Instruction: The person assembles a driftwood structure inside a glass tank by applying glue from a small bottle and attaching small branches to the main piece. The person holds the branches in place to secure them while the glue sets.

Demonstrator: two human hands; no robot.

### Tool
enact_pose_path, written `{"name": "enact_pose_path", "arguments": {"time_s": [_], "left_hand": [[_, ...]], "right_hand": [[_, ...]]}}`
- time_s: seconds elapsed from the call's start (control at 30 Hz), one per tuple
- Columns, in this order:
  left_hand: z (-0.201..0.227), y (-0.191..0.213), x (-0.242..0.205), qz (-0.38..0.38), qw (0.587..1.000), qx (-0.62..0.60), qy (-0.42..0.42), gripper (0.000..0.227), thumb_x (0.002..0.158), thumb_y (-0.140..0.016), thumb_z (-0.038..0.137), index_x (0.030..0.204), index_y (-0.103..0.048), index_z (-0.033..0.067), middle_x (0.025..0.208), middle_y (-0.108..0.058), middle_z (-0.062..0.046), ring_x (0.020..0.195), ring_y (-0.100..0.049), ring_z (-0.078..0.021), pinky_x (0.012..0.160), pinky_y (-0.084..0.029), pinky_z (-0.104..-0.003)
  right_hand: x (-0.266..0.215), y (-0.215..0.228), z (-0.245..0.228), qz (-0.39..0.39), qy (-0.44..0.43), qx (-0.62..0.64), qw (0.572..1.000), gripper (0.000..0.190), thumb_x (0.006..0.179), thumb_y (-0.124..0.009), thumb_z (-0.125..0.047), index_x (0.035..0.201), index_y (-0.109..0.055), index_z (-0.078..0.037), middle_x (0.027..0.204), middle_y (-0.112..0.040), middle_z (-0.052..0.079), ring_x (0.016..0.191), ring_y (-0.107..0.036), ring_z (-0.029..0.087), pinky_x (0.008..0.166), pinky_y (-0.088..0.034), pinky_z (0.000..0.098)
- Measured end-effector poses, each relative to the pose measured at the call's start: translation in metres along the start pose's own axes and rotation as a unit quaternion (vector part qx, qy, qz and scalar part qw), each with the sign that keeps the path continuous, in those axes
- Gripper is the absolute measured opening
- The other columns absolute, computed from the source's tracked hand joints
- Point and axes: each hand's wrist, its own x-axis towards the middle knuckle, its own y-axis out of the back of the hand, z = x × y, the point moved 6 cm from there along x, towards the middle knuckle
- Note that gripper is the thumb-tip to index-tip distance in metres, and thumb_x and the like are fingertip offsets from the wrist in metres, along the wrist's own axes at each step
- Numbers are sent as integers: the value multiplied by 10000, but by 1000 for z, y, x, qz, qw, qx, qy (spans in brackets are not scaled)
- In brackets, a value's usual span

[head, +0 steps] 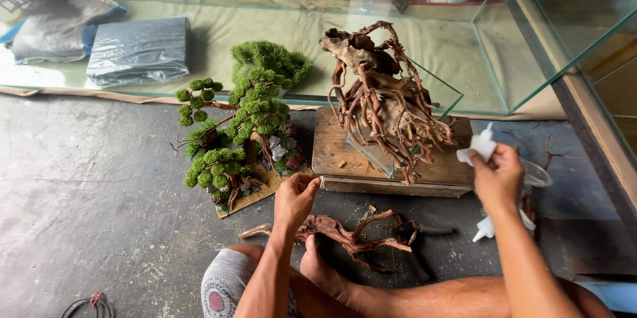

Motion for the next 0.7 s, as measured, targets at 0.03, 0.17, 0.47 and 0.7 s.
{"name": "enact_pose_path", "arguments": {"time_s": [0.03, 0.17, 0.47, 0.7], "left_hand": [[-4, -3, 1, 2, 1000, 5, 1, 305, 955, -698, 465, 1027, -817, 193, 853, -763, 32, 789, -664, -98, 739, -512, -307], [-23, -13, 11, 14, 1000, -8, -13, 303, 907, -777, 430, 1067, -847, 183, 858, -807, -99, 912, -762, -352, 840, -554, -459], [19, -2, -5, 69, 994, -82, -17, 264, 960, -765, 352, 1108, -838, 146, 839, -811, -77, 809, -740, -200, 772, -570, -363], [99, 5, -42, 117, 940, -292, -130, 251, 983, -782, 175, 1112, -785, -41, 883, -801, -196, 879, -721, -211, 803, -651, -378]], "right_hand": [[5, -7, 24, -2, -3, 4, 1000, 352, 979, -801, -40, 1293, -643, -37, 1258, -756, 148, 1095, -727, 233, 950, -569, 366], [22, -33, 86, 16, 6, -110, 994, 451, 877, -894, -217, 1257, -719, -48, 892, -736, 94, 849, -712, 259, 745, -539, 408], [15, -55, 114, -21, -34, -75, 996, 531, 899, -885, -161, 1331, -672, 63, 1111, -762, 237, 1041, -747, 322, 880, -584, 443], [15, -57, 129, -20, -38, -117, 992, 548, 929, -879, -246, 1384, -667, -27, 1156, -764, 177, 1058, -744, 302, 870, -595, 462]]}}
